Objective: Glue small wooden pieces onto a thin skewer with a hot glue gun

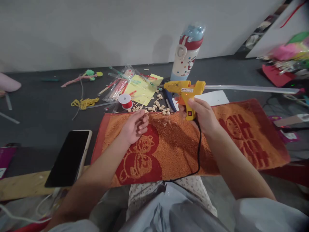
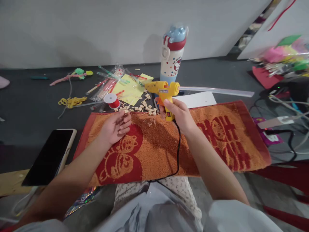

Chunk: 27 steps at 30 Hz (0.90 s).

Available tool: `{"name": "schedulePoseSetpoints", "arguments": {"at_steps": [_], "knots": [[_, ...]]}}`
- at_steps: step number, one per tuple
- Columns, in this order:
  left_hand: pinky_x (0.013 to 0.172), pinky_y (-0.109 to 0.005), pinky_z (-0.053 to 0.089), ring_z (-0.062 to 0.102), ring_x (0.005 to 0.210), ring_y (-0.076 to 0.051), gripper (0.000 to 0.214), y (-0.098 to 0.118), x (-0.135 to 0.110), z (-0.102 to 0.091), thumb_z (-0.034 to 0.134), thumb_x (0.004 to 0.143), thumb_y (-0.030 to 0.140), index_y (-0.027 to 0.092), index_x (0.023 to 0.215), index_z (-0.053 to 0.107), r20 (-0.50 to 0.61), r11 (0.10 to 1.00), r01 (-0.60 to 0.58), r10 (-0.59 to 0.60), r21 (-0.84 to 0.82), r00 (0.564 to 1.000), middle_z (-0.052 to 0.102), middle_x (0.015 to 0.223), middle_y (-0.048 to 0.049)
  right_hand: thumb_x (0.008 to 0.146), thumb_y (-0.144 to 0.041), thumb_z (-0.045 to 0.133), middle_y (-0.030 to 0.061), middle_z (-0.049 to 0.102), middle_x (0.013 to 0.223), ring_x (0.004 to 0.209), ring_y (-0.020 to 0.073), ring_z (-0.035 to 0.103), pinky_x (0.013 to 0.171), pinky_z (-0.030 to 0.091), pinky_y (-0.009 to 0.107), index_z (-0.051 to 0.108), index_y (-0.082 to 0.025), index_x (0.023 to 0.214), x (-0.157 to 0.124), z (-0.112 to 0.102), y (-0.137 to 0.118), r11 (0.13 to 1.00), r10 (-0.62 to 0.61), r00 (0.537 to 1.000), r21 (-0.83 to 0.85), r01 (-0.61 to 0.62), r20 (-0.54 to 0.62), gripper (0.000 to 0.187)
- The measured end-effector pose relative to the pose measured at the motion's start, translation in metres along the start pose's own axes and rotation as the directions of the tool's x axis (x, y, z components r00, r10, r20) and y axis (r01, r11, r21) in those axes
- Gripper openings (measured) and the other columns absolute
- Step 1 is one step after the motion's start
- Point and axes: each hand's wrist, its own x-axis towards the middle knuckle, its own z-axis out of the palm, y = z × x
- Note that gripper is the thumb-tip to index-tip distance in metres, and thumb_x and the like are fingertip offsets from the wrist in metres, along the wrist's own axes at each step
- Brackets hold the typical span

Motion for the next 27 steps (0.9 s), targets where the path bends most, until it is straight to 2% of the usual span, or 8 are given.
{"name": "schedulePoseSetpoints", "arguments": {"at_steps": [5, 10, 16, 27], "knots": [[0.029, -0.012, 0.025, 0.035, 0.037, -0.003, 0.027, 0.003, -0.001, -0.001, 0.039, 0.094, 0.019, 0.011, 0.077, 0.058, -0.017, 0.987, 0.001, -0.003, -0.162, 1.000, 0.042, 0.057, 0.0045, 0.080, -0.053, 0.064, -0.0007, 0.052, 0.066, 0.048, 0.0080, 0.044, 0.045, 0.037, 0.025, 0.064, -0.019, 0.078, 0.001, 0.012, 0.016, 0.996, 0.010, 0.992, 0.088, -0.021, 0.127, 0.034], [0.029, -0.012, 0.025, 0.033, 0.037, -0.003, 0.020, 0.005, 0.000, -0.003, 0.048, 0.092, 0.022, 0.013, 0.077, 0.059, -0.058, 0.975, -0.022, 0.010, -0.220, 0.998, 0.041, 0.056, 0.0053, 0.082, -0.061, 0.058, -0.0004, 0.056, 0.061, 0.045, 0.0106, 0.052, 0.042, 0.039, 0.025, 0.064, -0.017, 0.084, -0.006, 0.012, 0.024, 0.992, 0.105, 0.968, -0.086, -0.088, 0.228, 0.044], [0.029, -0.012, 0.024, 0.032, 0.037, -0.002, 0.022, 0.005, 0.000, -0.003, 0.050, 0.090, 0.021, 0.012, 0.072, 0.057, -0.097, 0.979, -0.012, -0.008, -0.203, 0.995, 0.041, 0.056, 0.0051, 0.082, -0.065, 0.054, 0.0012, 0.058, 0.057, 0.046, 0.0115, 0.055, 0.043, 0.042, 0.024, 0.063, -0.017, 0.074, -0.011, 0.014, 0.023, 0.971, 0.138, 0.966, -0.222, -0.089, 0.217, 0.050], [0.030, -0.013, 0.024, 0.031, 0.038, -0.002, 0.023, 0.002, -0.001, -0.004, 0.054, 0.089, 0.022, 0.013, 0.068, 0.054, -0.060, 0.983, -0.006, -0.005, -0.182, 0.998, 0.042, 0.056, 0.0049, 0.086, -0.061, 0.053, 0.0025, 0.060, 0.062, 0.049, 0.0107, 0.056, 0.046, 0.042, 0.024, 0.063, -0.016, 0.076, -0.013, 0.012, 0.028, 0.971, 0.143, 0.965, -0.218, -0.094, 0.220, 0.047]]}}
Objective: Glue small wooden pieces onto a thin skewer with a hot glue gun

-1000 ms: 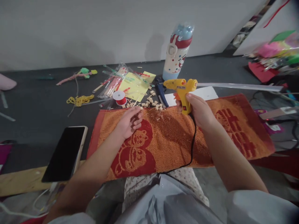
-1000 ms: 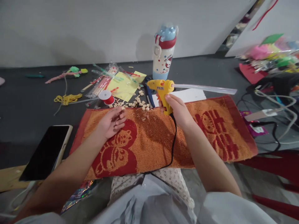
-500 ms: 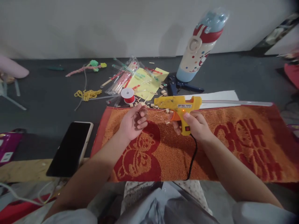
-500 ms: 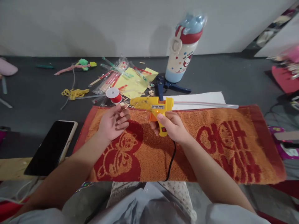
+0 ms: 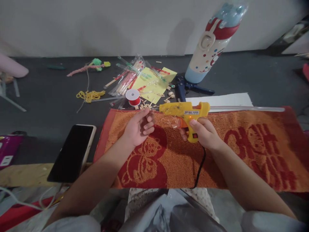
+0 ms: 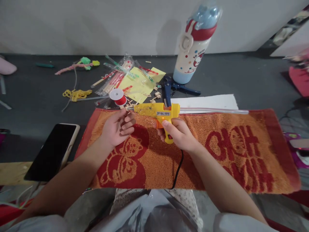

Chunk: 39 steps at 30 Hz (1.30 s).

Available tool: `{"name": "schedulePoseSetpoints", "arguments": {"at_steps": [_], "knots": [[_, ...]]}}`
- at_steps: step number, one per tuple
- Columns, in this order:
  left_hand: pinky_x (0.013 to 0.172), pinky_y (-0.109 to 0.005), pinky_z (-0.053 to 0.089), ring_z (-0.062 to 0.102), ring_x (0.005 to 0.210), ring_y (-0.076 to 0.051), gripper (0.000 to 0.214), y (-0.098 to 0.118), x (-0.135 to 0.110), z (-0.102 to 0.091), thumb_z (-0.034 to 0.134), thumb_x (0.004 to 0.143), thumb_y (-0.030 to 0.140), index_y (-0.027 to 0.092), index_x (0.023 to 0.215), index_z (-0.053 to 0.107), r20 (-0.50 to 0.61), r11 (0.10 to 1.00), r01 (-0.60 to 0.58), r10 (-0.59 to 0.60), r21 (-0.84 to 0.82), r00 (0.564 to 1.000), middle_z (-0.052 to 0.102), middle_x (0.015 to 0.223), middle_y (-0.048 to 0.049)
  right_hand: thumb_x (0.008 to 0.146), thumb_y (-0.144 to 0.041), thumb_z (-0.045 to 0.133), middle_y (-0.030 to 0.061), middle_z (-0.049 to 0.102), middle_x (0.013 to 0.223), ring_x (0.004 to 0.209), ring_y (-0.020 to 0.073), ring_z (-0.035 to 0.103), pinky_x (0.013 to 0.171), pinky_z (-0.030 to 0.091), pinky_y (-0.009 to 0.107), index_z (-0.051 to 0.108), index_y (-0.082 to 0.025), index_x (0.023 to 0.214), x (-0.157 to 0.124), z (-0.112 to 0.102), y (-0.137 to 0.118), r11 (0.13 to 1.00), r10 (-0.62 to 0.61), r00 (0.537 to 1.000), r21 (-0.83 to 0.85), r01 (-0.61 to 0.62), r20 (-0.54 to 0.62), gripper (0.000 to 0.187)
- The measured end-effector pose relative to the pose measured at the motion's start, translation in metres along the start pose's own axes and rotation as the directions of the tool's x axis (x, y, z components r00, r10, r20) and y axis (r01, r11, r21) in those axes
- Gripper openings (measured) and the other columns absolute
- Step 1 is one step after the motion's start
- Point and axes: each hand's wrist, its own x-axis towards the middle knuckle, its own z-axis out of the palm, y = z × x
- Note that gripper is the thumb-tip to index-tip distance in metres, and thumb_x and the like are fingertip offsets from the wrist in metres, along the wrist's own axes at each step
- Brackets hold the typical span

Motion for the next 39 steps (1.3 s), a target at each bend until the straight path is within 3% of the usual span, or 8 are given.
{"name": "schedulePoseSetpoints", "arguments": {"at_steps": [13, 29, 39], "knots": [[0.030, -0.013, 0.021, 0.030, 0.038, -0.002, 0.021, 0.0007, 0.0005, 0.0004, 0.062, 0.084, 0.024, 0.015, 0.068, 0.052, -0.020, 1.000, 0.002, -0.002, 0.029, 1.000, 0.041, 0.056, 0.0054, 0.081, -0.066, 0.054, 0.0032, 0.060, 0.063, 0.048, 0.0109, 0.053, 0.045, 0.042, 0.024, 0.060, -0.018, 0.071, -0.0002, 0.0001, -0.0016, 0.999, 0.040, 0.999, -0.008, -0.040, -0.013, 0.050], [0.031, -0.014, 0.020, 0.031, 0.038, -0.002, 0.021, 0.0002, -0.0005, 0.0010, 0.060, 0.085, 0.022, 0.017, 0.070, 0.047, -0.020, 1.000, -0.008, 0.008, 0.024, 1.000, 0.043, 0.056, 0.0059, 0.079, -0.069, 0.054, 0.0029, 0.059, 0.059, 0.048, 0.0121, 0.052, 0.045, 0.042, 0.026, 0.058, -0.018, 0.070, 0.0001, 0.0008, -0.0031, 0.998, 0.058, 0.998, -0.024, -0.058, -0.024, 0.052], [0.032, -0.013, 0.020, 0.031, 0.037, -0.002, 0.020, -0.0005, -0.0008, 0.0002, 0.061, 0.084, 0.021, 0.017, 0.071, 0.046, 0.003, 1.000, -0.020, 0.020, 0.017, 1.000, 0.043, 0.056, 0.0059, 0.078, -0.068, 0.057, 0.0035, 0.059, 0.061, 0.049, 0.0148, 0.053, 0.046, 0.040, 0.031, 0.061, -0.024, 0.069, -0.0029, -0.0015, -0.0041, 0.995, 0.097, 0.995, 0.021, -0.097, -0.020, 0.045]]}}
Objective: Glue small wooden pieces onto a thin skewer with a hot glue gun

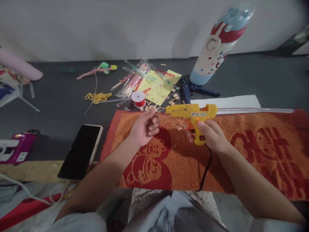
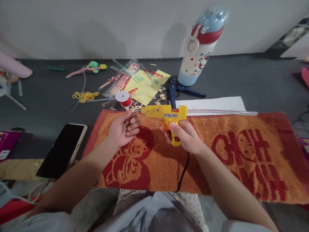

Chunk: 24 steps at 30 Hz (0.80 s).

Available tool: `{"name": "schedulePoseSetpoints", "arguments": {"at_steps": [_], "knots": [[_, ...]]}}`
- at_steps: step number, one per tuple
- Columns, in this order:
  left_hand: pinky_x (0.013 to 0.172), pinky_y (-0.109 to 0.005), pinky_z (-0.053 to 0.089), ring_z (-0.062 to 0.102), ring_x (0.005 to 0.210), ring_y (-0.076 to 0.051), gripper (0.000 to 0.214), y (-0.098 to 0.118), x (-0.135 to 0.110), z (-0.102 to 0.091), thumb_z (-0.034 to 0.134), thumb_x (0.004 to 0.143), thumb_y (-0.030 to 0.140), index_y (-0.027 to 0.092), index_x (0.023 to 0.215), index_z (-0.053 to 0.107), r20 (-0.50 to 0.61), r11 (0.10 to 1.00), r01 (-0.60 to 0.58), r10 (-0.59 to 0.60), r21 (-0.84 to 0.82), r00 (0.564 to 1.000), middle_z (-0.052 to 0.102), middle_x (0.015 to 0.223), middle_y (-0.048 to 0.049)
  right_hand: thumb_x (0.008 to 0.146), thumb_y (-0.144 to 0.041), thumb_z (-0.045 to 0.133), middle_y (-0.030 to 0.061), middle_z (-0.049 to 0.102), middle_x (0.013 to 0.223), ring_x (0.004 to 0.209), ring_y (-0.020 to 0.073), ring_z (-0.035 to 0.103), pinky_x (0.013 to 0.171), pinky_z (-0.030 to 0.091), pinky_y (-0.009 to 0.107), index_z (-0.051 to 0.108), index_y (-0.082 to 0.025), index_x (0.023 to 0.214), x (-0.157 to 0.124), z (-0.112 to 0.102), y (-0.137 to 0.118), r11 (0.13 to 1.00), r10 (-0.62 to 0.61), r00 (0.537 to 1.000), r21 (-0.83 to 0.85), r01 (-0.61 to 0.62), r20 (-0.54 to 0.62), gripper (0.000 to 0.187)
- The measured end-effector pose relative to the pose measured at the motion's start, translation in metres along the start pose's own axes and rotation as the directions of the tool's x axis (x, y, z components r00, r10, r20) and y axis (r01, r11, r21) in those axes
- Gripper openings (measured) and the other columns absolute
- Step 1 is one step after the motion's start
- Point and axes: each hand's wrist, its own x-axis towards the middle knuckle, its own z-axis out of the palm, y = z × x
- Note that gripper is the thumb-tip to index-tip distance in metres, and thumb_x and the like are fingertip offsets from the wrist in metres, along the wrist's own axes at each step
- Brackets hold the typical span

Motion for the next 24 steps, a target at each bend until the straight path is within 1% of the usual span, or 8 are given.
{"name": "schedulePoseSetpoints", "arguments": {"at_steps": [4, 10, 14, 20, 24], "knots": [[0.033, -0.013, 0.019, 0.031, 0.038, -0.002, 0.024, 0.0001, -0.0005, 0.0000, 0.066, 0.080, 0.022, 0.018, 0.071, 0.044, 0.009, 1.000, -0.015, 0.015, 0.015, 1.000, 0.043, 0.057, 0.0065, 0.077, -0.068, 0.059, 0.0031, 0.059, 0.060, 0.049, 0.0149, 0.053, 0.046, 0.040, 0.031, 0.062, -0.025, 0.070, -0.0004, 0.0003, -0.0011, 1.000, 0.007, 1.000, 0.022, -0.007, 0.018, 0.044], [0.032, -0.013, 0.020, 0.031, 0.038, -0.002, 0.023, -0.0012, -0.0007, -0.0004, 0.067, 0.079, 0.022, 0.019, 0.074, 0.045, 0.027, 0.999, -0.026, 0.026, 0.021, 0.999, 0.045, 0.056, 0.0067, 0.077, -0.067, 0.060, 0.0030, 0.058, 0.059, 0.048, 0.0148, 0.054, 0.046, 0.041, 0.031, 0.062, -0.024, 0.069, -0.0001, -0.0001, -0.0002, 1.000, 0.013, 1.000, 0.012, -0.013, -0.008, 0.045], [0.032, -0.012, 0.020, 0.031, 0.038, -0.003, 0.024, -0.0010, -0.0008, -0.0014, 0.069, 0.078, 0.023, 0.019, 0.075, 0.045, 0.037, 0.999, -0.032, 0.031, 0.021, 0.999, 0.046, 0.056, 0.0071, 0.076, -0.067, 0.060, 0.0035, 0.061, 0.061, 0.048, 0.0137, 0.054, 0.045, 0.041, 0.029, 0.062, -0.021, 0.070, -0.0002, -0.0006, 0.0004, 1.000, 0.010, 1.000, 0.029, -0.010, -0.008, 0.046], [0.032, -0.012, 0.021, 0.032, 0.038, -0.003, 0.022, -0.0015, -0.0007, -0.0026, 0.067, 0.080, 0.023, 0.018, 0.075, 0.046, 0.045, 0.999, -0.029, 0.028, 0.017, 0.999, 0.046, 0.056, 0.0069, 0.077, -0.068, 0.059, 0.0020, 0.059, 0.056, 0.047, 0.0137, 0.054, 0.044, 0.041, 0.028, 0.063, -0.021, 0.072, 0.0005, 0.0001, -0.0002, 1.000, -0.023, 1.000, -0.011, 0.023, -0.006, 0.048], [0.032, -0.012, 0.021, 0.032, 0.038, -0.003, 0.023, -0.0027, -0.0004, -0.0028, 0.065, 0.082, 0.023, 0.019, 0.073, 0.044, 0.047, 0.999, -0.038, 0.037, 0.009, 0.998, 0.046, 0.056, 0.0066, 0.076, -0.069, 0.060, 0.0022, 0.059, 0.057, 0.047, 0.0140, 0.054, 0.044, 0.042, 0.028, 0.063, -0.021, 0.072, -0.0001, 0.0003, -0.0007, 1.000, -0.001, 1.000, -0.004, 0.001, -0.011, 0.048]]}}
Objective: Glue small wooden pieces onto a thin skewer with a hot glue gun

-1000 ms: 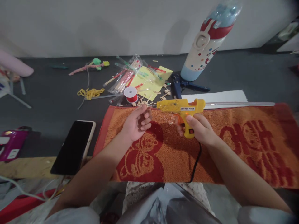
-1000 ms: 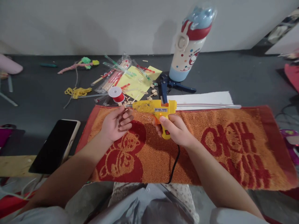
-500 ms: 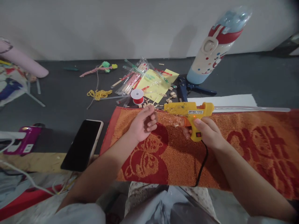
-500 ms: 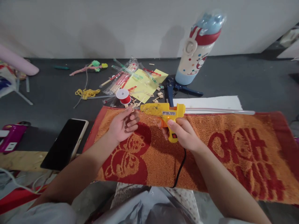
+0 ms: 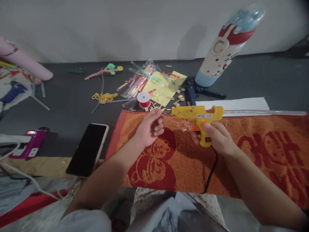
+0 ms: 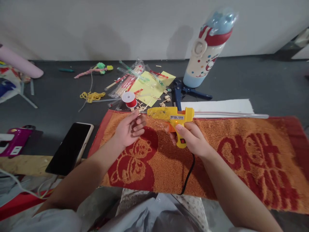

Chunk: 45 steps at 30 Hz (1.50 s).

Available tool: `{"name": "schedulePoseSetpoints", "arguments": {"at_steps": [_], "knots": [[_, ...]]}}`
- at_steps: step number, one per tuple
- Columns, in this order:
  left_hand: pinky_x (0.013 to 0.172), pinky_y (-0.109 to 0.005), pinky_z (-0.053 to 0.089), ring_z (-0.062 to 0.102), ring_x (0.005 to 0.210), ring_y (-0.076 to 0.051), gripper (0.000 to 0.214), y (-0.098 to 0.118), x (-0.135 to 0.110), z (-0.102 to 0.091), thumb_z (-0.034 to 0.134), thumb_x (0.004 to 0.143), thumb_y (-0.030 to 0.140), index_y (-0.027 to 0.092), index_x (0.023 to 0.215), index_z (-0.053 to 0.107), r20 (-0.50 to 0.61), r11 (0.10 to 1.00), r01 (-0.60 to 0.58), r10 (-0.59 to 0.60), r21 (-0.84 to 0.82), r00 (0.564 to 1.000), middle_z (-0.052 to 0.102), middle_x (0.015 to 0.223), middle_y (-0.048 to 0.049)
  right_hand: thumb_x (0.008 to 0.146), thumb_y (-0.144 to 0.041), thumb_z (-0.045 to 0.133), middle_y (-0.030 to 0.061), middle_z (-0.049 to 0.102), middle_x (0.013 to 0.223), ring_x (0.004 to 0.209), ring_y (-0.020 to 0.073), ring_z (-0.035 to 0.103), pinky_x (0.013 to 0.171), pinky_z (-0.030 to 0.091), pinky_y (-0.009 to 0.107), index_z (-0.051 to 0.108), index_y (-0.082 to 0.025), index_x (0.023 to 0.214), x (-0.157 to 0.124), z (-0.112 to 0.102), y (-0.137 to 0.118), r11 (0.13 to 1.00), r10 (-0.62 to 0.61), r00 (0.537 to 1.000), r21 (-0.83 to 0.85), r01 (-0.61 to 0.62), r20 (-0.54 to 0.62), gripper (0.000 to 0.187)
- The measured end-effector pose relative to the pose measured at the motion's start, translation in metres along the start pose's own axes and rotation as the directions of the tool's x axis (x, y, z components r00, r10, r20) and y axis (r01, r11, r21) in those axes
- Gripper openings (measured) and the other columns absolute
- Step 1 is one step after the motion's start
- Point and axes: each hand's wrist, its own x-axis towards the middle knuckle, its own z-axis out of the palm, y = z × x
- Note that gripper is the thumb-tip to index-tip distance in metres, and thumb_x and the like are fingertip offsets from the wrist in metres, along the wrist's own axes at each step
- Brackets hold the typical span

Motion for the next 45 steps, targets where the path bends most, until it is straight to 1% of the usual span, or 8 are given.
{"name": "schedulePoseSetpoints", "arguments": {"at_steps": [24, 29, 31, 33, 35, 37, 40, 45], "knots": [[0.033, -0.013, 0.018, 0.029, 0.037, -0.002, 0.011, -0.001, 0.002, 0.002, 0.058, 0.087, 0.021, 0.014, 0.078, 0.055, -0.088, 0.999, -0.045, 0.045, 0.006, 0.995, 0.041, 0.054, 0.0072, 0.084, -0.060, 0.054, 0.0030, 0.061, 0.058, 0.047, 0.0145, 0.059, 0.045, 0.043, 0.026, 0.060, -0.016, 0.074, 0.000, -0.005, -0.001, 0.994, -0.088, 0.995, -0.054, 0.090, 0.043, 0.046], [0.033, -0.015, 0.014, 0.027, 0.037, -0.002, 0.012, -0.002, 0.007, 0.000, 0.058, 0.086, 0.021, 0.015, 0.077, 0.054, -0.155, 0.990, -0.136, 0.138, 0.026, 0.978, 0.038, 0.052, 0.0080, 0.081, -0.057, 0.056, 0.0001, 0.056, 0.054, 0.043, 0.0098, 0.047, 0.044, 0.036, 0.024, 0.056, -0.018, 0.069, -0.003, -0.020, -0.011, 0.941, -0.135, 0.978, -0.329, 0.077, -0.157, 0.041], [0.034, -0.015, 0.014, 0.027, 0.036, -0.002, 0.011, -0.003, 0.008, -0.001, 0.058, 0.085, 0.020, 0.016, 0.077, 0.052, -0.138, 0.987, -0.149, 0.156, 0.064, 0.978, 0.039, 0.052, 0.0082, 0.076, -0.054, 0.061, -0.0002, 0.055, 0.058, 0.049, 0.0105, 0.047, 0.048, 0.037, 0.025, 0.056, -0.019, 0.068, -0.006, -0.033, -0.014, 0.859, -0.170, 0.943, -0.512, -0.001, -0.287, 0.036], [0.034, -0.015, 0.015, 0.027, 0.037, -0.002, 0.012, -0.006, 0.008, -0.002, 0.060, 0.083, 0.020, 0.017, 0.076, 0.050, -0.111, 0.982, -0.152, 0.164, 0.110, 0.980, 0.041, 0.053, 0.0083, 0.072, -0.052, 0.065, 0.0017, 0.062, 0.070, 0.058, 0.0140, 0.052, 0.054, 0.040, 0.028, 0.063, -0.021, 0.089, -0.009, -0.047, -0.017, 0.720, -0.234, 0.889, -0.684, -0.114, -0.394, 0.036], [0.034, -0.015, 0.016, 0.028, 0.037, -0.002, 0.015, -0.009, 0.008, -0.002, 0.062, 0.080, 0.021, 0.018, 0.075, 0.048, -0.091, 0.974, -0.156, 0.172, 0.167, 0.981, 0.042, 0.053, 0.0085, 0.073, -0.054, 0.061, 0.0046, 0.067, 0.082, 0.065, 0.0183, 0.057, 0.060, 0.042, 0.031, 0.064, -0.023, 0.105, -0.012, -0.059, -0.018, 0.566, -0.225, 0.906, -0.805, -0.178, -0.358, 0.044], [0.035, -0.015, 0.018, 0.027, 0.037, -0.002, 0.017, -0.011, 0.007, -0.002, 0.064, 0.079, 0.023, 0.018, 0.076, 0.048, -0.078, 0.957, -0.162, 0.185, 0.240, 0.980, 0.042, 0.054, 0.0089, 0.074, -0.050, 0.061, 0.0095, 0.070, 0.085, 0.068, 0.0239, 0.060, 0.061, 0.041, 0.035, 0.063, -0.023, 0.111, -0.014, -0.067, -0.017, 0.323, -0.188, 0.890, -0.882, -0.344, -0.416, 0.046], [0.036, -0.015, 0.020, 0.028, 0.037, -0.002, 0.020, -0.014, 0.006, -0.002, 0.067, 0.078, 0.027, 0.018, 0.076, 0.049, -0.050, 0.923, -0.162, 0.191, 0.350, 0.980, 0.043, 0.053, 0.0090, 0.081, -0.048, 0.058, 0.0182, 0.072, 0.100, 0.081, 0.0305, 0.065, 0.067, 0.042, 0.038, 0.059, -0.019, 0.119, -0.015, -0.073, -0.013, 0.070, -0.161, 0.895, -0.909, -0.410, -0.416, 0.047], [0.036, -0.016, 0.020, 0.028, 0.038, -0.001, 0.021, -0.017, 0.007, -0.003, 0.067, 0.079, 0.029, 0.019, 0.075, 0.049, -0.037, 0.905, -0.163, 0.192, 0.393, 0.981, 0.043, 0.053, 0.0092, 0.084, -0.055, 0.053, 0.0213, 0.071, 0.099, 0.082, 0.0316, 0.066, 0.068, 0.043, 0.039, 0.057, -0.015, 0.119, -0.016, -0.080, -0.009, -0.092, -0.094, 0.940, -0.937, -0.337, -0.329, 0.053]]}}
